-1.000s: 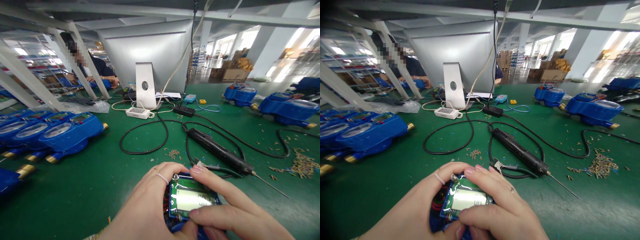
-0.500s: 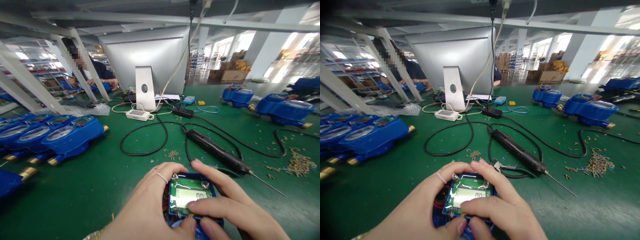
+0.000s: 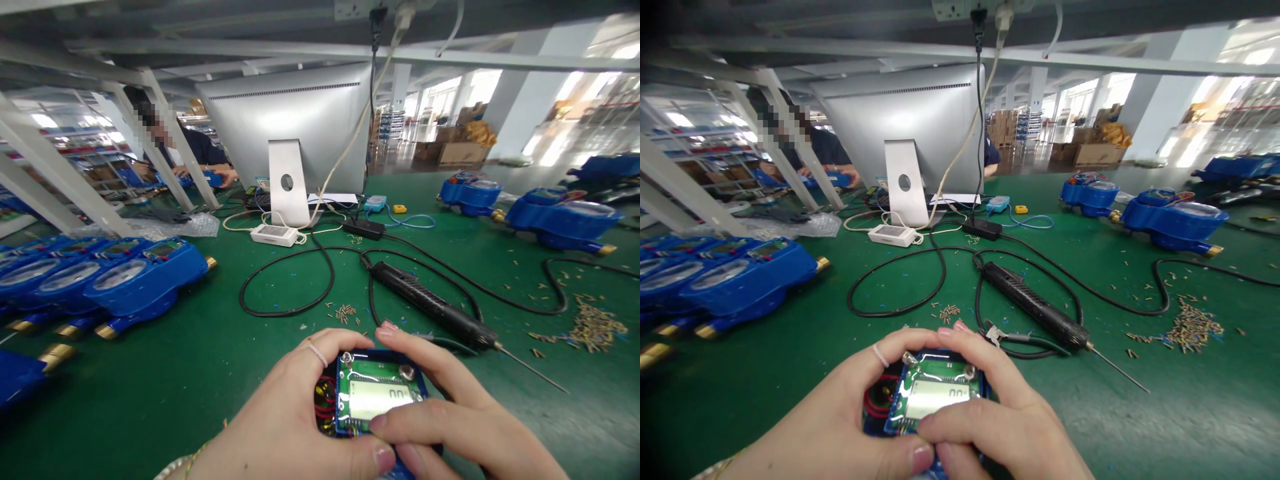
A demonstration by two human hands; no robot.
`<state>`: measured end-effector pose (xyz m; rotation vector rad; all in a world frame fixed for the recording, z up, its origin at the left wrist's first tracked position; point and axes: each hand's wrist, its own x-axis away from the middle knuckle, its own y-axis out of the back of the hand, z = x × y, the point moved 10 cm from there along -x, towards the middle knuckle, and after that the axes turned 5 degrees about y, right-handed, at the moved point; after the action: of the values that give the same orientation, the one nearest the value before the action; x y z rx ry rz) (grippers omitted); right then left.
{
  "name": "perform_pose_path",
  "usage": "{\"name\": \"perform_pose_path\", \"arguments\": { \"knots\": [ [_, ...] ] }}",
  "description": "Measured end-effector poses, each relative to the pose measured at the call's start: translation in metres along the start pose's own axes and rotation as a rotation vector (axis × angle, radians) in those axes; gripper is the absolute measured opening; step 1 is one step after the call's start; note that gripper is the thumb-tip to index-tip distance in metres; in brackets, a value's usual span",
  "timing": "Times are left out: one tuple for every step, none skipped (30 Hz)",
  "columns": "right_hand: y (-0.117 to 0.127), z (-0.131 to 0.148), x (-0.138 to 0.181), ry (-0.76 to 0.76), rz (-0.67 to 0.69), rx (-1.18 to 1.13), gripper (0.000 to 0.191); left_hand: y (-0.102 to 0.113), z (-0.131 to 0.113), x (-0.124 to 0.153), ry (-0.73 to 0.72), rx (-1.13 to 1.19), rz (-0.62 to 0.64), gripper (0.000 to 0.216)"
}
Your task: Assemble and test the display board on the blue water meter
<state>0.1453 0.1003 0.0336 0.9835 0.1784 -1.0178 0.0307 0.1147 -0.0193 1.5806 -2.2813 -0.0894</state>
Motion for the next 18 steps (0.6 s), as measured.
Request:
{"name": "perform_pose_path", "arguments": {
  "knots": [
    [-0.0008,-0.0017,0.0005,-0.014,0.0,-0.015,0.02,-0.0007,0.0006,-0.0002,0.011,0.028,0.0,0.064],
    [-0.0014,-0.0032,0.001,-0.029,-0.003,-0.029,0.019,-0.0007,0.0014,-0.0005,0.022,0.052,-0.009,0.063],
    [-0.0015,-0.0044,0.0015,-0.042,-0.01,-0.042,0.018,-0.0003,0.0015,-0.0006,0.027,0.072,-0.022,0.061],
    [-0.0009,-0.005,0.002,-0.051,-0.023,-0.051,0.017,0.0002,0.0012,-0.0006,0.027,0.088,-0.036,0.06],
    [-0.0003,-0.0054,0.0024,-0.06,-0.035,-0.058,0.017,0.0003,0.0007,-0.0005,0.025,0.097,-0.044,0.058],
    [0.0,-0.0055,0.0027,-0.067,-0.042,-0.06,0.017,-0.0002,0.0006,-0.0004,0.025,0.102,-0.046,0.058],
    [0.0,-0.0053,0.0029,-0.072,-0.043,-0.055,0.017,-0.0004,0.0006,-0.0001,0.024,0.101,-0.05,0.058],
    [-0.0006,-0.0048,0.0029,-0.072,-0.037,-0.044,0.017,0.0005,0.0002,0.0003,0.018,0.096,-0.064,0.059],
    [-0.0019,-0.004,0.0027,-0.069,-0.02,-0.032,0.017,0.0019,0.0004,0.0008,0.014,0.093,-0.082,0.061],
    [-0.0034,-0.0034,0.0024,-0.066,0.002,-0.019,0.018,0.0031,0.0006,0.0013,0.009,0.098,-0.097,0.063],
    [-0.0045,-0.0029,0.0021,-0.062,0.02,-0.007,0.018,0.0036,0.0007,0.0018,0.003,0.104,-0.105,0.064],
    [-0.0053,-0.0026,0.0016,-0.06,0.036,-0.002,0.018,0.0037,0.0011,0.0023,0.001,0.105,-0.108,0.064],
    [-0.0054,-0.0026,0.0011,-0.06,0.046,-0.001,0.018,0.0035,0.0013,0.0026,-0.003,0.102,-0.108,0.064],
    [-0.0048,-0.0027,0.0004,-0.062,0.048,0.002,0.017,0.0033,0.0016,0.0029,-0.003,0.094,-0.109,0.064],
    [-0.0038,-0.0028,-0.0004,-0.063,0.047,0.007,0.017,0.0033,0.0022,0.003,0.0,0.085,-0.111,0.064],
    [-0.0028,-0.0022,-0.0014,-0.059,0.043,0.011,0.017,0.0035,0.0027,0.0029,0.004,0.08,-0.114,0.065],
    [-0.0019,-0.0013,-0.0023,-0.051,0.038,0.012,0.017,0.0032,0.0032,0.0028,0.009,0.075,-0.113,0.066],
    [-0.001,-0.0003,-0.0031,-0.042,0.03,0.011,0.017,0.0031,0.0033,0.0026,0.011,0.076,-0.112,0.067]
  ]
}}
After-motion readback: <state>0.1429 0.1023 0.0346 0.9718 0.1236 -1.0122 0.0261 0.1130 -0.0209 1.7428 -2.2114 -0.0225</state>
